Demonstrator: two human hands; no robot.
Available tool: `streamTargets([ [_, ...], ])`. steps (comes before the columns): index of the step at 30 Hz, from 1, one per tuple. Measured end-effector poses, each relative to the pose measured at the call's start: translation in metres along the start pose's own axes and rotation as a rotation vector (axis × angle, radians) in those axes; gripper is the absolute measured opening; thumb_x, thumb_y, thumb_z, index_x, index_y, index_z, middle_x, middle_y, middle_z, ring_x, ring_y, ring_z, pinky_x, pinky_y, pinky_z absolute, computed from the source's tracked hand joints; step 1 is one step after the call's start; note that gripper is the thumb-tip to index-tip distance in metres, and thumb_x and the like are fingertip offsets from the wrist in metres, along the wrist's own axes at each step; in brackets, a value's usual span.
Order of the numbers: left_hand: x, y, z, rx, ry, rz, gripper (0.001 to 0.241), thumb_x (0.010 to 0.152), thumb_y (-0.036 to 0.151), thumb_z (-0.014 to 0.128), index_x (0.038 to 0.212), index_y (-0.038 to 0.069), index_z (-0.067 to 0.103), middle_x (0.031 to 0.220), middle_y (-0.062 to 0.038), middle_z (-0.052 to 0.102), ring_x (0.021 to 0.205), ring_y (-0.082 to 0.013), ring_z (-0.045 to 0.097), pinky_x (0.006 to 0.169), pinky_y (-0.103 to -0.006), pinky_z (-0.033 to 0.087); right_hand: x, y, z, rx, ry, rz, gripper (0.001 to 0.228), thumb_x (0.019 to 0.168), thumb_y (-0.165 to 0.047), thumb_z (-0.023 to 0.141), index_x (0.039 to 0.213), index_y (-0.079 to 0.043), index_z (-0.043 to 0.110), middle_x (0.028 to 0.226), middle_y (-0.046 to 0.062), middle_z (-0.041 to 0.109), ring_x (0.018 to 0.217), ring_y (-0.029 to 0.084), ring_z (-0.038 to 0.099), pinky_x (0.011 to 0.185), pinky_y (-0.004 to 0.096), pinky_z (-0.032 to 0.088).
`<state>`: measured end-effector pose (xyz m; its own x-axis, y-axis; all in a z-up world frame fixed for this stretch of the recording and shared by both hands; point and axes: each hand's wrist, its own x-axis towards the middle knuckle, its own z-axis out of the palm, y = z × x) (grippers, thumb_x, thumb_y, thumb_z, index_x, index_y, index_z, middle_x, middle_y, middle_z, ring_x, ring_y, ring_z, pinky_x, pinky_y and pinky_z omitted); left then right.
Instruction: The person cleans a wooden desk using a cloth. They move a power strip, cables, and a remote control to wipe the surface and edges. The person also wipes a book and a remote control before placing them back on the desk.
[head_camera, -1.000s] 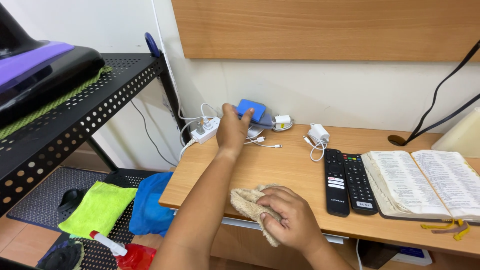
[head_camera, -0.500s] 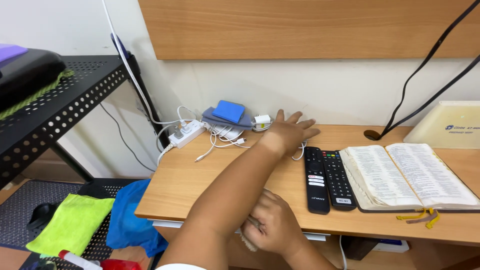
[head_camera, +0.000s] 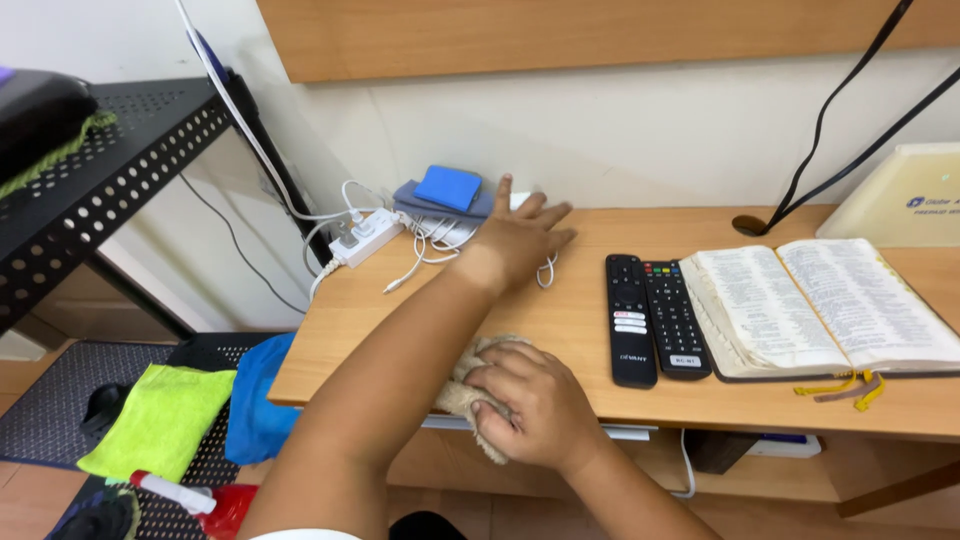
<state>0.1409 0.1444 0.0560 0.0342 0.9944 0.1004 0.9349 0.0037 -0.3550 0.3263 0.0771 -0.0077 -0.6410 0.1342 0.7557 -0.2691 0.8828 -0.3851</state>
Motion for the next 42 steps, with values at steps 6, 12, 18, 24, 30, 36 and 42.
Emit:
streamTargets([
  [6, -0.087, 0.008, -0.039, -0.571, 0.009, -0.192, 0.088, 0.084, 0.031, 0.073, 0.159, 0.028, 0.028, 0.166, -0.005, 0.019, 0.152, -0.0317, 0.013, 0.117, -0.0645, 0.006, 0.000, -0.005, 0.000, -0.182, -0.081, 0.002, 0.027, 0.076, -0.021, 0.075, 0.100, -0.009, 0.074, 0.107, 0.014, 0.070, 0.105, 0.033, 0.066, 0.086, 0.045, 0.052],
  [12, -0.194, 0.016, 0.020, -0.794, 0.271, -0.493, 0.060, 0.098, 0.034, 0.058, 0.154, 0.019, 0.041, 0.154, -0.008, 0.048, 0.142, -0.0303, 0.043, 0.120, -0.0612, 0.012, -0.013, 0.002, -0.007, -0.363, -0.098, 0.119, 0.025, 0.081, -0.024, 0.072, 0.102, -0.010, 0.074, 0.107, 0.012, 0.070, 0.106, 0.032, 0.065, 0.087, 0.045, 0.052],
  [18, -0.261, 0.037, 0.066, -0.893, 0.668, -0.842, 0.040, 0.108, 0.032, 0.047, 0.139, 0.010, 0.062, 0.138, -0.009, 0.068, 0.130, -0.0229, 0.063, 0.129, -0.0536, 0.011, 0.006, -0.013, 0.016, -0.538, -0.157, 0.111, 0.029, 0.081, -0.027, 0.073, 0.107, -0.014, 0.071, 0.114, 0.016, 0.068, 0.110, 0.036, 0.062, 0.084, 0.050, 0.051],
  [24, -0.275, 0.017, 0.079, -1.456, 1.085, -0.718, 0.047, 0.112, 0.035, 0.044, 0.139, -0.001, 0.056, 0.147, -0.019, 0.057, 0.141, -0.0267, 0.052, 0.125, -0.0443, 0.032, 0.049, -0.030, 0.120, -0.401, -0.328, 0.021, 0.038, 0.089, -0.025, 0.060, 0.125, -0.016, 0.066, 0.134, 0.028, 0.057, 0.127, 0.045, 0.052, 0.101, 0.054, 0.045],
  [30, -0.281, 0.015, 0.073, -0.932, 0.880, -0.841, 0.046, 0.110, 0.032, 0.044, 0.143, 0.001, 0.057, 0.159, -0.021, 0.048, 0.153, -0.0390, 0.032, 0.124, -0.0464, 0.018, 0.068, -0.035, 0.158, -0.342, -0.413, -0.026, 0.059, 0.095, -0.021, 0.057, 0.146, 0.006, 0.045, 0.149, 0.025, 0.044, 0.143, 0.045, 0.038, 0.112, 0.050, 0.038],
  [36, -0.271, 0.006, 0.068, -0.803, 0.666, -0.906, 0.051, 0.104, 0.038, 0.051, 0.146, 0.008, 0.055, 0.154, -0.019, 0.052, 0.148, -0.0383, 0.039, 0.123, -0.0472, 0.025, 0.073, -0.047, 0.115, -0.161, -0.474, 0.008, 0.063, 0.085, -0.025, 0.065, 0.139, 0.005, 0.048, 0.144, 0.025, 0.044, 0.137, 0.047, 0.036, 0.107, 0.054, 0.036],
  [42, -0.242, -0.001, 0.068, -0.857, 0.646, -0.875, 0.054, 0.102, 0.045, 0.056, 0.146, 0.014, 0.054, 0.158, -0.012, 0.049, 0.151, -0.0322, 0.039, 0.122, -0.0552, 0.025, 0.039, -0.019, 0.059, -0.273, -0.471, -0.013, 0.048, 0.082, -0.030, 0.074, 0.129, -0.023, 0.066, 0.141, 0.022, 0.050, 0.136, 0.046, 0.043, 0.106, 0.054, 0.040],
])
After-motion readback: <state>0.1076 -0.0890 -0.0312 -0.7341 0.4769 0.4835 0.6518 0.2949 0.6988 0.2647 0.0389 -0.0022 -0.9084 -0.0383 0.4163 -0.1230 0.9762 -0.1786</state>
